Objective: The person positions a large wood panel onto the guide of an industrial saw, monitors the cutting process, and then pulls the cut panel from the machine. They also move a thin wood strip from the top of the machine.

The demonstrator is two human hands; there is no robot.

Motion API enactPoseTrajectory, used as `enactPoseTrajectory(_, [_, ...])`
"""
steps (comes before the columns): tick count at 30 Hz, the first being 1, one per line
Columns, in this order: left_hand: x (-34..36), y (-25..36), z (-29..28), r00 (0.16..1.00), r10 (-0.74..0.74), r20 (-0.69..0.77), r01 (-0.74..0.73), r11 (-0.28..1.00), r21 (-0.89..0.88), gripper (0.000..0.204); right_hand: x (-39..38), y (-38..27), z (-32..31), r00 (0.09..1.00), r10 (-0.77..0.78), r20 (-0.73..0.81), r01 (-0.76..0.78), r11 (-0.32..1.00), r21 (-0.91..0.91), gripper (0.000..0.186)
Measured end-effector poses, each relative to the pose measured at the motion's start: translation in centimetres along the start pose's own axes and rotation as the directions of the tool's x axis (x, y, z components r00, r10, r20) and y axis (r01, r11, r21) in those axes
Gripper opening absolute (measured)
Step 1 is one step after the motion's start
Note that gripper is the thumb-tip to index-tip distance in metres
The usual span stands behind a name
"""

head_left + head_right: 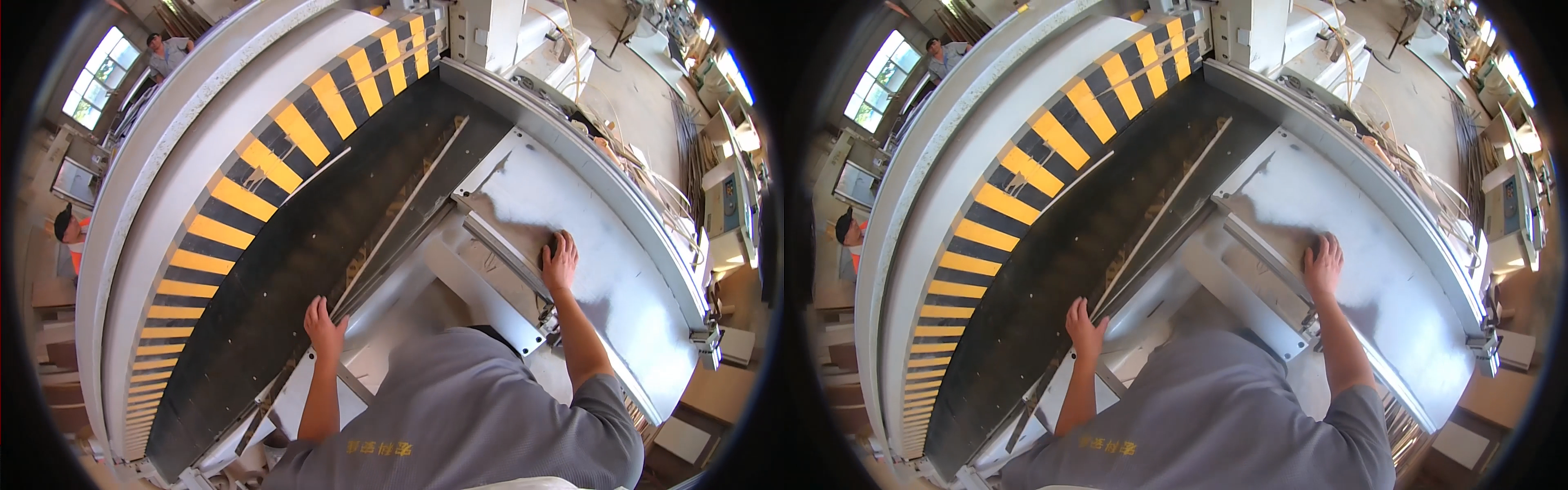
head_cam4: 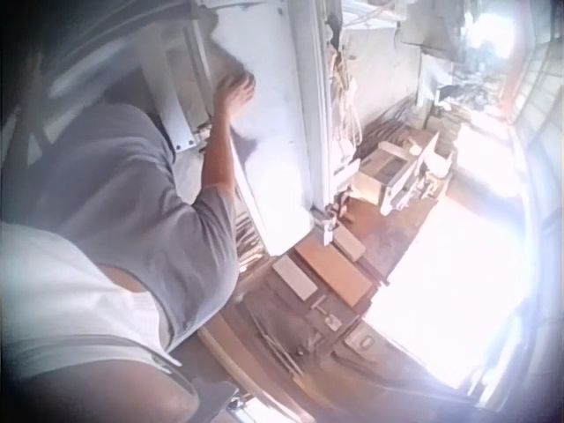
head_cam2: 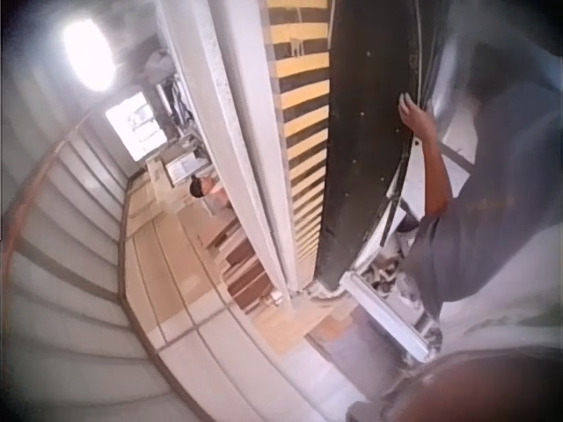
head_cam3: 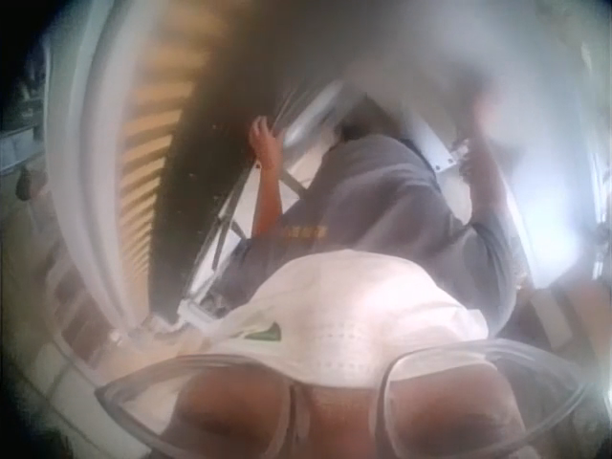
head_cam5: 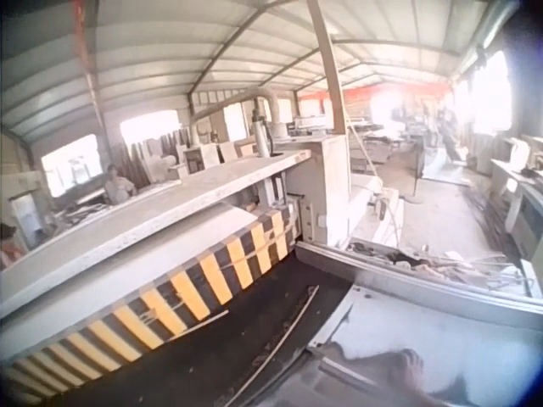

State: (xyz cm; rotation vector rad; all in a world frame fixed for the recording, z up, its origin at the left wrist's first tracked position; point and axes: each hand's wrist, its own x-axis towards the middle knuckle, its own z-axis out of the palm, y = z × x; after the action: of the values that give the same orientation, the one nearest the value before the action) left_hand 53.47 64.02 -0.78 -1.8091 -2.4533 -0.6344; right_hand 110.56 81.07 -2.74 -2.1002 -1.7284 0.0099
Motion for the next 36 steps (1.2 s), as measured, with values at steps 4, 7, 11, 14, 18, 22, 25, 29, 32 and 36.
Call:
enactPoseTrajectory(4, [-8.6,1.9,-2.2,0.992,-0.003,0.124,0.015,0.995,-0.101,0.046,2.2,2.0,1.1,1.000,0.013,0.013,-0.017,0.922,0.386,0.049])
enactPoseTrajectory(7, [-15.6,5.4,-3.6,0.957,-0.118,0.266,0.169,0.969,-0.179,0.047,6.6,2.3,0.2,0.987,-0.140,-0.082,0.160,0.924,0.349,0.054])
enactPoseTrajectory(11, [-22.7,10.4,-7.8,0.959,-0.160,0.236,0.203,0.964,-0.172,0.047,11.8,-0.3,-2.6,0.951,-0.279,-0.132,0.305,0.917,0.257,0.056])
enactPoseTrajectory(14, [-25.6,13.9,-14.1,0.986,-0.059,0.157,0.077,0.991,-0.109,0.047,14.0,0.9,-2.7,0.925,-0.348,-0.154,0.363,0.928,0.085,0.058])
enactPoseTrajectory(18, [-24.5,18.5,-25.6,0.986,0.168,0.023,-0.169,0.962,0.213,0.043,14.6,5.2,-1.1,0.955,-0.266,0.130,0.068,0.624,0.779,0.060])
enactPoseTrajectory(22, [-20.4,23.9,-38.2,0.914,0.390,-0.111,-0.220,0.706,0.673,0.035,10.4,8.1,-7.3,0.916,-0.333,0.223,-0.003,0.551,0.835,0.046])
enactPoseTrajectory(25, [-13.6,27.0,-45.0,0.772,0.614,-0.161,-0.260,0.537,0.803,0.040,5.2,14.4,-9.2,0.855,-0.392,0.339,-0.009,0.643,0.766,0.030])
enactPoseTrajectory(29, [-2.9,36.5,-48.9,0.508,0.857,-0.086,-0.467,0.358,0.808,0.043,-6.5,20.1,-12.1,0.810,-0.326,0.487,0.033,0.855,0.517,0.030])
enactPoseTrajectory(32, [1.3,45.4,-49.3,0.262,0.965,-0.003,-0.555,0.153,0.818,0.042,-15.6,22.1,-14.1,0.772,-0.265,0.577,-0.077,0.863,0.499,0.030])
enactPoseTrajectory(36, [6.9,60.5,-41.9,-0.186,0.982,-0.007,-0.775,-0.143,0.616,0.032,-28.7,25.4,-16.8,0.701,0.014,0.713,-0.500,0.722,0.477,0.030])
